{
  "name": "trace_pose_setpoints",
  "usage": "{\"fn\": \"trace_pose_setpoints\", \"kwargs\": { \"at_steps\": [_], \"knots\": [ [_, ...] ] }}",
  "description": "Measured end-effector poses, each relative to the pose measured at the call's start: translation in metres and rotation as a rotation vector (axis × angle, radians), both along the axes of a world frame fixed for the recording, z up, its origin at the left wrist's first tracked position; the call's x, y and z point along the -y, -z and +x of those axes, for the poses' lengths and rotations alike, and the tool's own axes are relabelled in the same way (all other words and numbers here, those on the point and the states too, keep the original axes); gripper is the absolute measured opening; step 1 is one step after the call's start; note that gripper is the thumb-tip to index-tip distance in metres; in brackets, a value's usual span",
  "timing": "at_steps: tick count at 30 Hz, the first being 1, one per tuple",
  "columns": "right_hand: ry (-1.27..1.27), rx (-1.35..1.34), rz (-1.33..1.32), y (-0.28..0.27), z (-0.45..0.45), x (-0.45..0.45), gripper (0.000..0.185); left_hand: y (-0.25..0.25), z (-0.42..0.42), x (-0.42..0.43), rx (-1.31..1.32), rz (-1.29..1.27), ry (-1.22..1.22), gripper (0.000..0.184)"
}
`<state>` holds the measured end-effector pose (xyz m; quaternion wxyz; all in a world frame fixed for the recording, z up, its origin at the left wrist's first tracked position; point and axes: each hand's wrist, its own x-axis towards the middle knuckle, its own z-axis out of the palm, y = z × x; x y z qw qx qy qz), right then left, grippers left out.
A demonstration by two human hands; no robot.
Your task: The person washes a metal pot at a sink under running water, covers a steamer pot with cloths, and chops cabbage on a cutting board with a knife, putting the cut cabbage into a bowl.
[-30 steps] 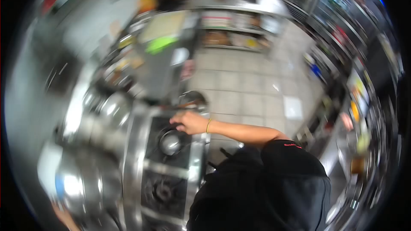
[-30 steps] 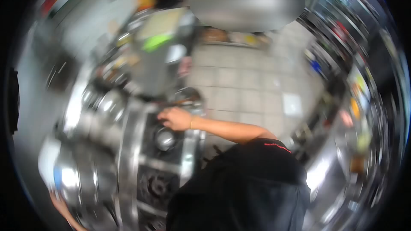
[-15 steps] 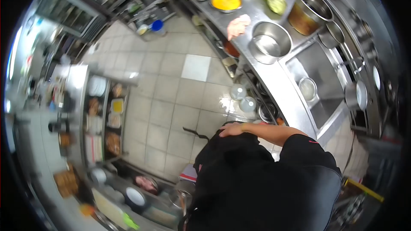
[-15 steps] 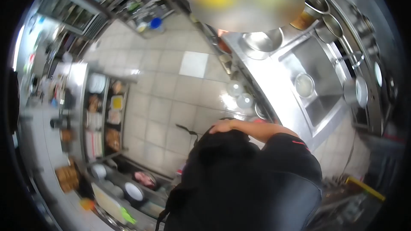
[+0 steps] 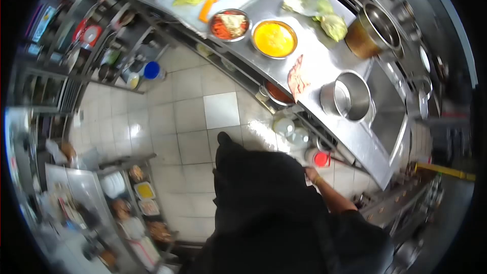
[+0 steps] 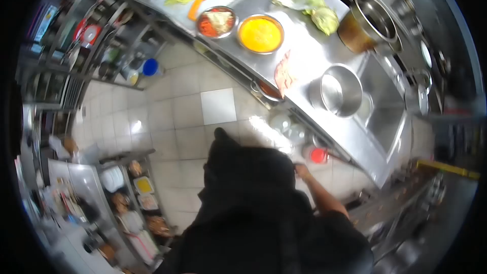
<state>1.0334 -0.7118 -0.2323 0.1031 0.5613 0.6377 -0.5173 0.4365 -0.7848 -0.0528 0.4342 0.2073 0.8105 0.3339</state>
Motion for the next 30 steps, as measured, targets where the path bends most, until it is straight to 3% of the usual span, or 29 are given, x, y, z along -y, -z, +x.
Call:
{"fn": "trace_pose_setpoints", "kwargs": {
  "at_steps": [2,4,6,7,8,9,11,12,13,14,15,16,17,18,19,21,23,24,25,27,28,30],
  "knots": [
    [-0.366,0.022,0.196,0.01,-0.055,-0.043,0.036,0.0,-0.056,-0.053,0.023,0.001,0.081,0.047],
    [0.102,0.263,-0.013,-0.078,-0.135,-0.106,0.034,0.002,-0.104,-0.116,0.071,-0.006,0.167,0.047],
    [0.35,0.173,0.124,-0.131,-0.17,-0.14,0.04,-0.005,-0.146,-0.176,0.087,-0.032,0.24,0.047],
    [0.501,-0.003,0.285,-0.131,-0.179,-0.143,0.044,-0.007,-0.164,-0.203,0.089,-0.044,0.265,0.047],
    [0.594,-0.06,0.204,-0.178,-0.194,-0.163,0.041,-0.01,-0.178,-0.224,0.088,-0.05,0.277,0.047],
    [0.618,-0.064,0.215,-0.178,-0.201,-0.171,0.041,-0.011,-0.188,-0.241,0.086,-0.055,0.282,0.047],
    [1.058,-0.531,0.08,-0.175,-0.204,-0.181,0.031,-0.01,-0.202,-0.265,0.09,-0.071,0.279,0.047],
    [1.367,-0.817,0.141,-0.186,-0.2,-0.183,0.025,-0.012,-0.208,-0.272,0.086,-0.081,0.274,0.047],
    [1.579,-0.69,0.516,-0.189,-0.195,-0.183,0.03,-0.016,-0.209,-0.275,0.084,-0.088,0.267,0.048],
    [1.773,-0.523,0.632,-0.203,-0.172,-0.181,0.035,-0.017,-0.207,-0.275,0.084,-0.095,0.262,0.048],
    [1.956,-0.332,0.738,-0.219,-0.151,-0.178,0.04,-0.022,-0.2,-0.277,0.082,-0.103,0.267,0.048],
    [1.993,-0.302,0.683,-0.238,-0.124,-0.178,0.045,-0.028,-0.193,-0.282,0.081,-0.103,0.266,0.048],
    [2.208,-0.266,0.715,-0.253,-0.102,-0.193,0.048,-0.031,-0.183,-0.294,0.092,-0.102,0.285,0.048],
    [2.136,-0.315,0.651,-0.267,-0.081,-0.206,0.053,-0.031,-0.172,-0.303,0.103,-0.09,0.284,0.048],
    [2.254,-0.383,0.518,-0.26,-0.058,-0.224,0.05,-0.029,-0.163,-0.312,0.118,-0.077,0.282,0.048],
    [2.091,-0.722,0.397,-0.182,0.018,-0.207,0.045,-0.02,-0.155,-0.337,0.146,-0.043,0.299,0.048],
    [1.916,-0.816,0.458,-0.167,0.025,-0.217,0.037,-0.006,-0.153,-0.384,0.22,0.009,0.365,0.048],
    [1.893,-0.382,0.507,-0.203,-0.008,-0.244,0.033,0.006,-0.154,-0.414,0.287,0.049,0.402,0.048],
    [1.95,-0.196,0.848,-0.216,-0.032,-0.247,0.025,0.017,-0.156,-0.441,0.359,0.091,0.435,0.048],
    [1.77,0.4,1.161,-0.282,-0.064,-0.301,0.013,0.025,-0.153,-0.497,0.331,0.14,0.622,0.047],
    [1.776,0.379,1.22,-0.294,-0.06,-0.31,0.015,0.027,-0.149,-0.516,0.495,0.071,0.472,0.044],
    [1.86,0.248,1.384,-0.317,-0.057,-0.33,0.013,0.02,-0.151,-0.545,0.575,0.022,0.46,0.039]
  ]
}}
